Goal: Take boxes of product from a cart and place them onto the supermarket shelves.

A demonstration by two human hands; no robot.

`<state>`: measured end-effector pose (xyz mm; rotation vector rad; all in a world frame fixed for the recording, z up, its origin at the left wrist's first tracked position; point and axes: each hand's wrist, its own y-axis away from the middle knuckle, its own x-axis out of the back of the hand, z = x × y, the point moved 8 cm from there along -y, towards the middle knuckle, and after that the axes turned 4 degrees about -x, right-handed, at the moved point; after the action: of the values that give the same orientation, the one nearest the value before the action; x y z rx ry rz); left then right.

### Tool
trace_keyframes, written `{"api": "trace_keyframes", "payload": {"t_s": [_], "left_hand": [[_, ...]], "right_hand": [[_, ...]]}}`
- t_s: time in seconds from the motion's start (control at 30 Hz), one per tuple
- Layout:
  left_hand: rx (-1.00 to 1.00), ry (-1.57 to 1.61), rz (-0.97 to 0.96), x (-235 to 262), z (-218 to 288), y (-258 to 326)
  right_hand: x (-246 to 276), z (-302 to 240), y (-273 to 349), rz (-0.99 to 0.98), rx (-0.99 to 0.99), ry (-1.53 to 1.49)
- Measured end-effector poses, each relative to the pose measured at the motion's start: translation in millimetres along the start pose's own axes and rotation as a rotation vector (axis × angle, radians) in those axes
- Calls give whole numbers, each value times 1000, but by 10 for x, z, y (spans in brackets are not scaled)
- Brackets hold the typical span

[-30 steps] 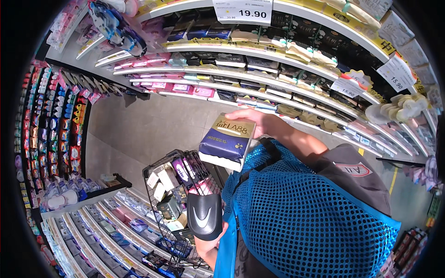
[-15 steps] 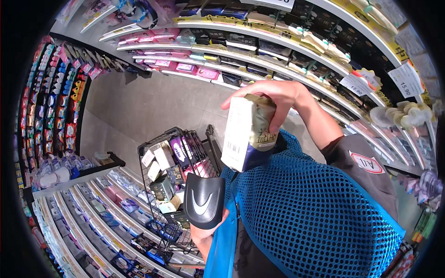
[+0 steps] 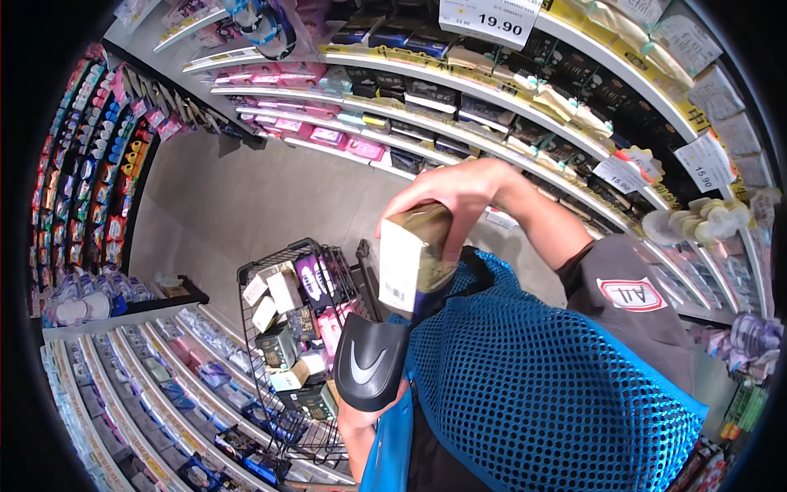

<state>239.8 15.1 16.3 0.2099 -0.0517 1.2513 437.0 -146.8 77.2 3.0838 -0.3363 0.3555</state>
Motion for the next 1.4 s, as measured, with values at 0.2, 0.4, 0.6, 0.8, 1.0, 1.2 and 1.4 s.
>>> {"api": "trace_keyframes", "payload": {"t_s": [0.2, 0.4, 0.6, 0.8, 1.0, 1.2, 1.4], "left_hand": [[-50, -150, 68, 216, 134, -33], [-198, -429, 66, 356, 74, -372], [316, 252, 295, 733, -279, -947], [256, 251, 401, 1069, -244, -1417], [269, 395, 326, 1131, -252, -1864], [241, 198, 99, 1487, -14, -2281], [207, 50, 137, 2012, 122, -2639]], "right_hand": [[-67, 842, -41, 309, -434, -411], [-76, 1573, 28, 557, -472, -1411], [334, 1708, -261, 438, -621, -1387], [1955, 1552, -170, 856, -508, 27], [2720, 768, 183, 1345, -396, 832], [2781, 600, 269, 1473, -197, 1154], [2988, 705, 226, 1542, -405, 1169]]}}
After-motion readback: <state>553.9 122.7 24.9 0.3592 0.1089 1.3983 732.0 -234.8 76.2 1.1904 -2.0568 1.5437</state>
